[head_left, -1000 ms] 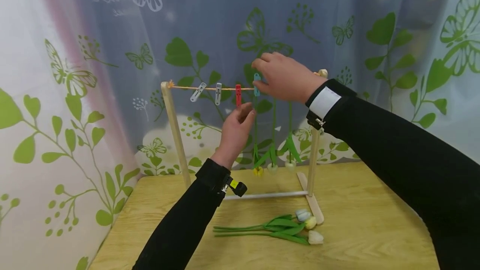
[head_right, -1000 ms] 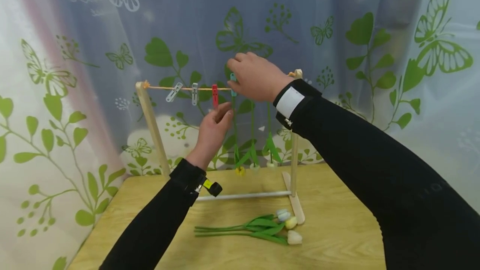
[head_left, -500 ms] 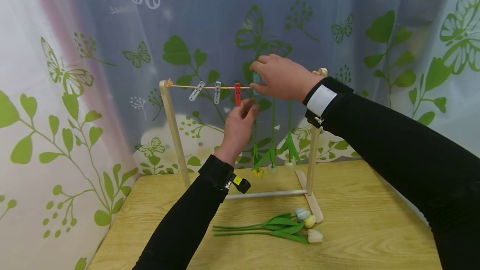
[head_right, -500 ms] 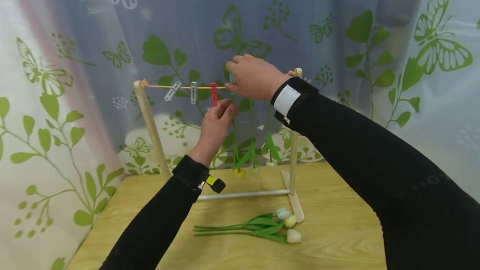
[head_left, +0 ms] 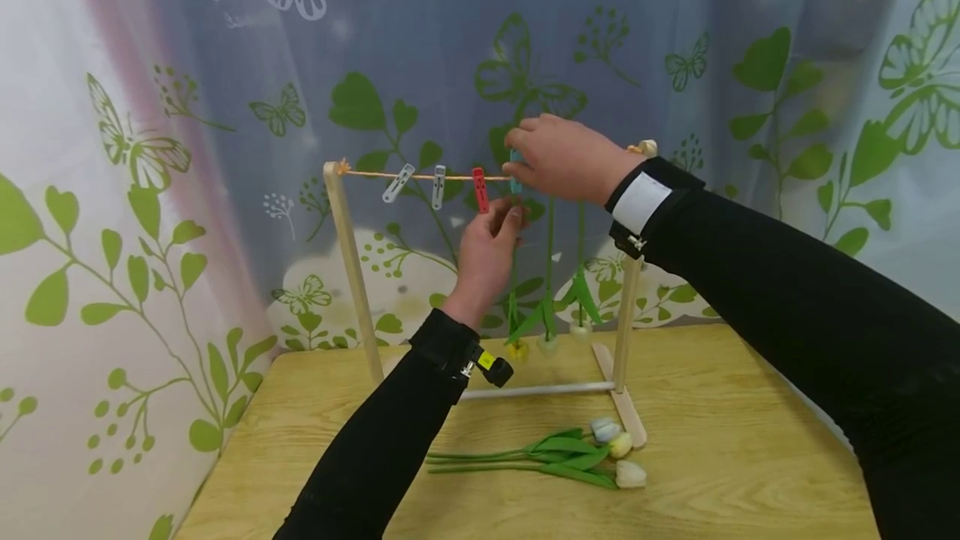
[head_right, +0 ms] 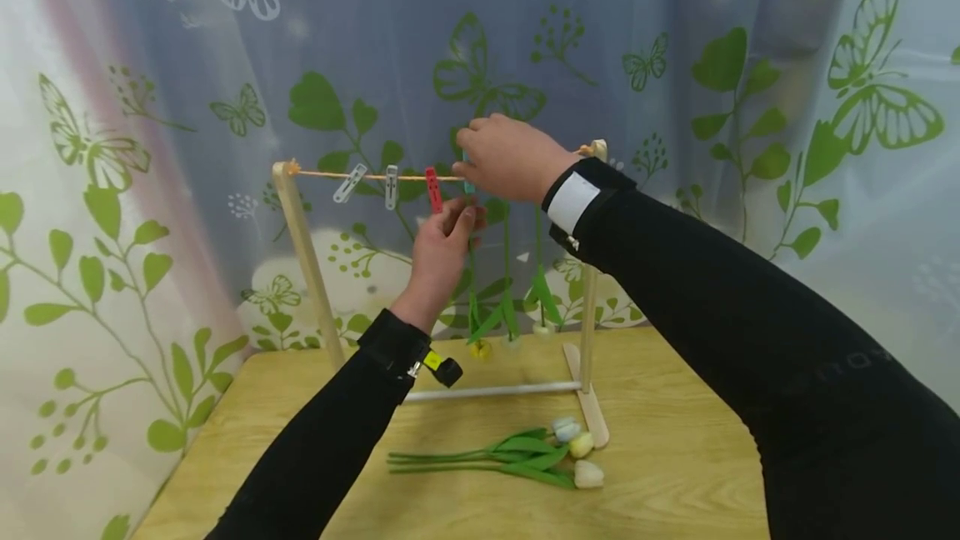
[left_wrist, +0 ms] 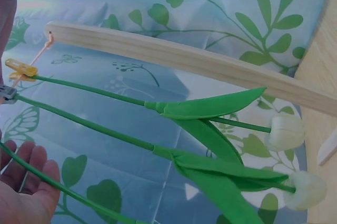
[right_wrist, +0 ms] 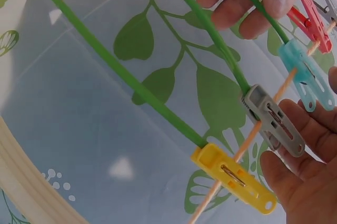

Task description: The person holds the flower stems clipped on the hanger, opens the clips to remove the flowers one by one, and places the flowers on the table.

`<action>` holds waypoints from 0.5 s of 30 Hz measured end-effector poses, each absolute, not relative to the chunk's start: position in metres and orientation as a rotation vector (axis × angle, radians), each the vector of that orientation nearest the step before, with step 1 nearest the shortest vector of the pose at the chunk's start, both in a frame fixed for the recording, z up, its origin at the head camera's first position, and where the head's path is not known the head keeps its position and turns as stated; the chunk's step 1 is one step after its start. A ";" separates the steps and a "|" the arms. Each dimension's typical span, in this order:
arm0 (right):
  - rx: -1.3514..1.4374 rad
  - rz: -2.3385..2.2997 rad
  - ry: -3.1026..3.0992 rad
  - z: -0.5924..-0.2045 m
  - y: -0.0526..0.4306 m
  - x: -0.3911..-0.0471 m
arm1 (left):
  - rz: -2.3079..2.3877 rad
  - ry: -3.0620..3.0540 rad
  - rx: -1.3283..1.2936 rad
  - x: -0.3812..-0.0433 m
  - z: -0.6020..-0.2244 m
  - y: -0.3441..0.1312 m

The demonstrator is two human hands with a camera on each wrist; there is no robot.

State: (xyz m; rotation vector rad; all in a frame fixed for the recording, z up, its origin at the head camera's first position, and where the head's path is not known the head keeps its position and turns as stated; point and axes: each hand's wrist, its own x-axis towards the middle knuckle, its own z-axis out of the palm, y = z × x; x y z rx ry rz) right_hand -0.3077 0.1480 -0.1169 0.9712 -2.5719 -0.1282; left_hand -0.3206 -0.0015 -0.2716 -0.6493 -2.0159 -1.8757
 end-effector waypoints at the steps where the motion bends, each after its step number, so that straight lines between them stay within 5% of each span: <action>1: 0.973 -0.122 -2.570 -0.118 0.148 -0.308 | -1.883 -2.003 -0.650 -0.321 -0.272 -0.001; 15: 0.993 -0.228 -2.491 -0.128 0.144 -0.305 | -2.021 -1.918 -0.632 -0.320 -0.269 0.005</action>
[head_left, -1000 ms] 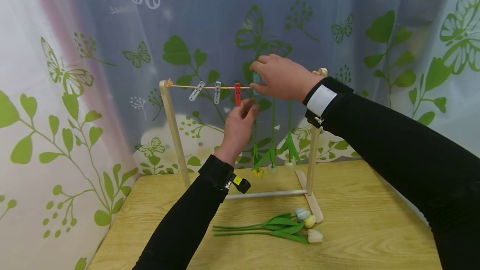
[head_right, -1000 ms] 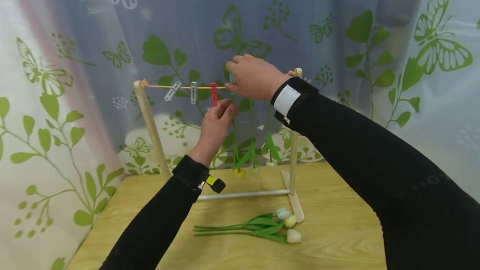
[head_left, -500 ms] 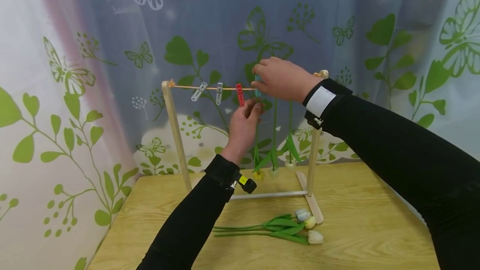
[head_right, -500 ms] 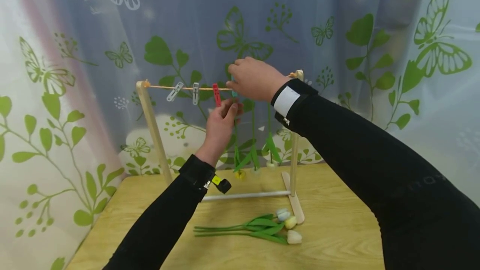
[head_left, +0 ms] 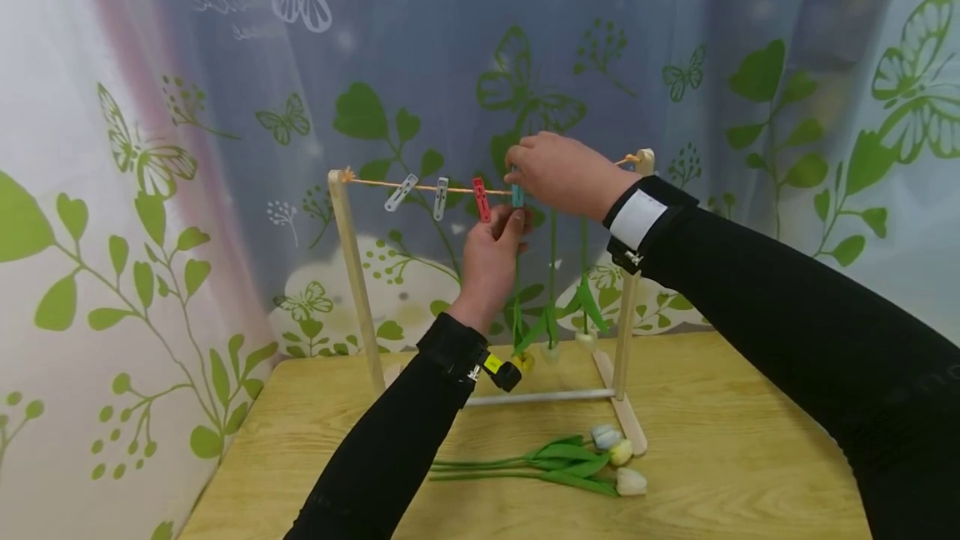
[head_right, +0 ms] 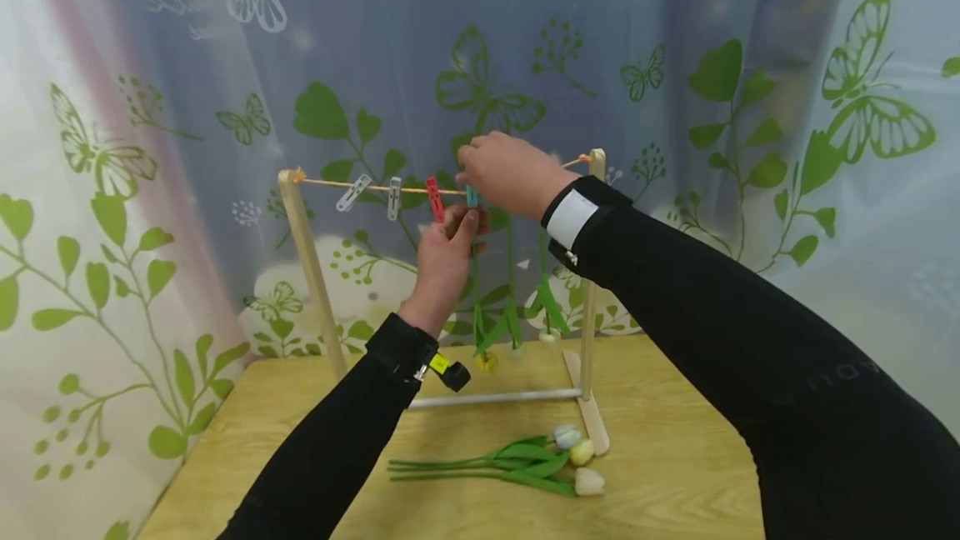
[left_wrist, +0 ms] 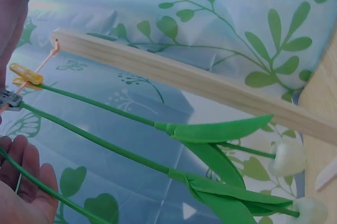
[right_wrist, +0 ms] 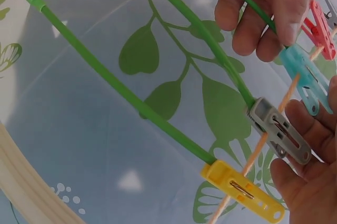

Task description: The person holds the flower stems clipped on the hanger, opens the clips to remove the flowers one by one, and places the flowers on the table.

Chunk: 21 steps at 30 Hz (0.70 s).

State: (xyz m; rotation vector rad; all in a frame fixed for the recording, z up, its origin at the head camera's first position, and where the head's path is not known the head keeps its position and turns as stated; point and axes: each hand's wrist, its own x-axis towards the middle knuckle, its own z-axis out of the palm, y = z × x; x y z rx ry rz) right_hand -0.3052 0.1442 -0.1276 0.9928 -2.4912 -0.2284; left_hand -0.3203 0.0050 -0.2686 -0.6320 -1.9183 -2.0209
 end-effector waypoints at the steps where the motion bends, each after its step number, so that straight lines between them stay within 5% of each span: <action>1: 0.993 -0.232 -2.494 -0.128 0.144 -0.305 | -2.036 -1.911 -0.631 -0.320 -0.269 0.005; 21: 0.940 0.007 -2.615 -0.133 0.141 -0.306 | -2.112 -1.845 -0.584 -0.316 -0.273 0.007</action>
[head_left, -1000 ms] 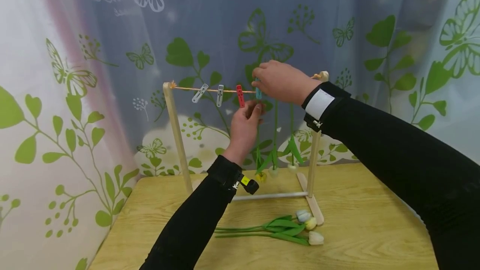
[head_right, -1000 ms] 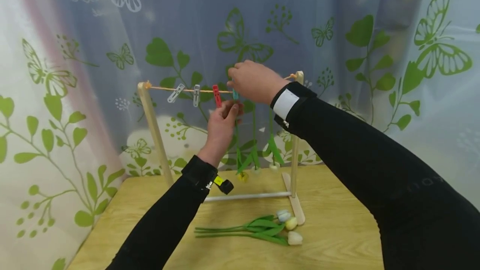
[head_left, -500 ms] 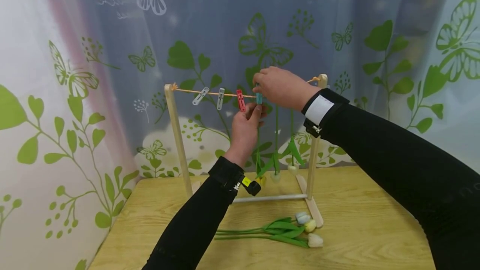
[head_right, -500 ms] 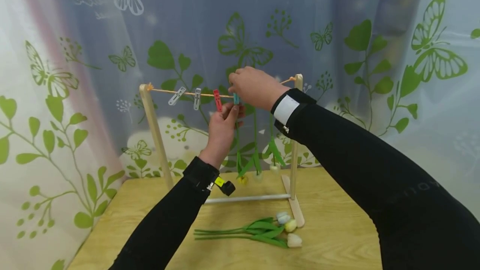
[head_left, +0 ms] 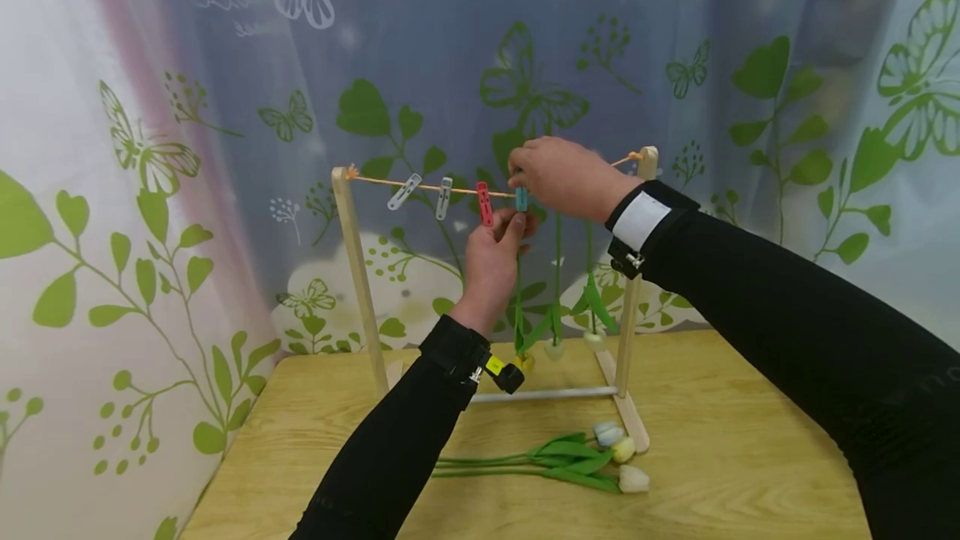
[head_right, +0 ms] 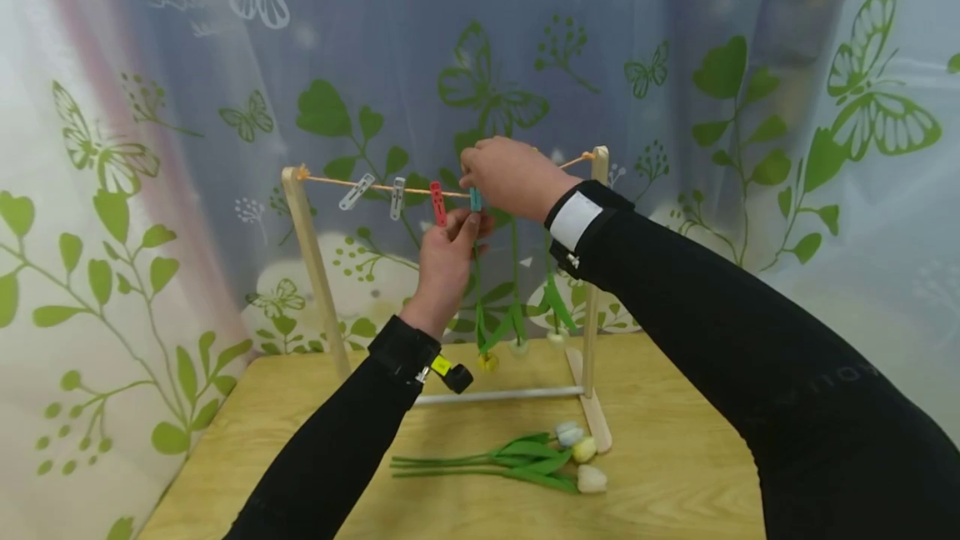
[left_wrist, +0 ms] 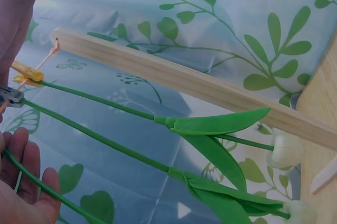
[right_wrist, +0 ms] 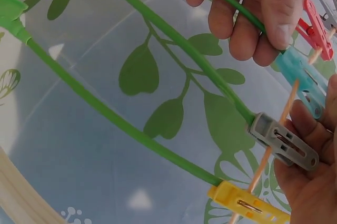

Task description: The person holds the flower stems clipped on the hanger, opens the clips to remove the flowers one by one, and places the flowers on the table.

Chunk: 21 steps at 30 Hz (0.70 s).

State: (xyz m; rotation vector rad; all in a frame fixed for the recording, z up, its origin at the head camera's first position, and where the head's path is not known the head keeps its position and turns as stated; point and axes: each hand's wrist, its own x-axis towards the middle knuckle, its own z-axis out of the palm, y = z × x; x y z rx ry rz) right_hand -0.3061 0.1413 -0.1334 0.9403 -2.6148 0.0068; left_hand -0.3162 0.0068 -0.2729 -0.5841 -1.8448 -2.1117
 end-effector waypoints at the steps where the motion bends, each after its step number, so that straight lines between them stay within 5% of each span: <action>1: 0.940 0.023 -2.615 -0.134 0.142 -0.306 | -2.113 -1.852 -0.583 -0.316 -0.274 0.007; 21: 0.997 0.180 -2.494 -0.131 0.144 -0.305 | -2.138 -1.855 -0.544 -0.317 -0.276 0.005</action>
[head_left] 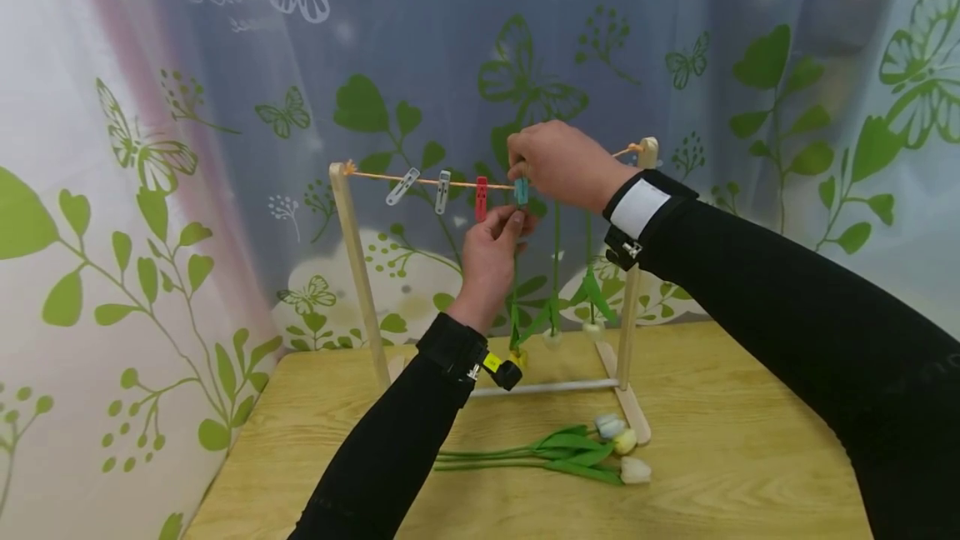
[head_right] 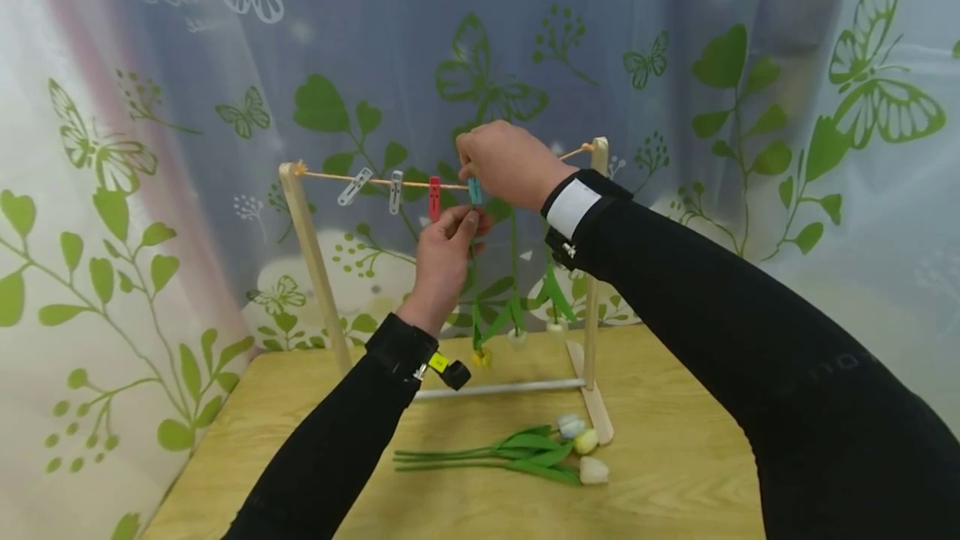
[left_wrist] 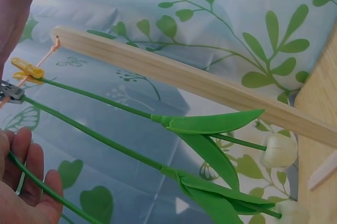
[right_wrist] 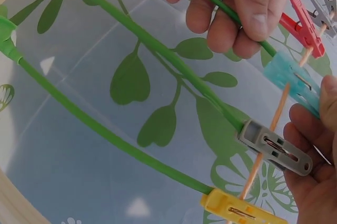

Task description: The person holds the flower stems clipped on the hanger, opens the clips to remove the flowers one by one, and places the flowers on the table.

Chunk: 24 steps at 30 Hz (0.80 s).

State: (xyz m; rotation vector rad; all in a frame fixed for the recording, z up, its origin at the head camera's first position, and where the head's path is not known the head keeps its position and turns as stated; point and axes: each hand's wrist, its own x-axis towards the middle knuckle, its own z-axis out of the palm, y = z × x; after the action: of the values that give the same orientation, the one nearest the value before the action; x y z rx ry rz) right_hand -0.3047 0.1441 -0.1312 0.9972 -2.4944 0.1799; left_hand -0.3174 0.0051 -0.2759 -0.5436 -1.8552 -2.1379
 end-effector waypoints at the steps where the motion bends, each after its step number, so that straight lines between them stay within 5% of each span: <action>1: 1.001 0.179 -2.493 -0.131 0.144 -0.305 | -2.137 -1.856 -0.545 -0.317 -0.276 0.005; 24: 1.028 0.073 -2.443 -0.138 0.147 -0.307 | -2.118 -1.920 -0.606 -0.315 -0.290 -0.002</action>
State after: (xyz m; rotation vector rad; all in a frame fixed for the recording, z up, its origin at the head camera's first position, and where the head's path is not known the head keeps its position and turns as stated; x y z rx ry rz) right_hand -0.3073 0.1467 -0.1377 1.0275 -2.4431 0.0733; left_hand -0.3151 -0.0024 -0.2897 -0.6060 -1.9204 -2.1178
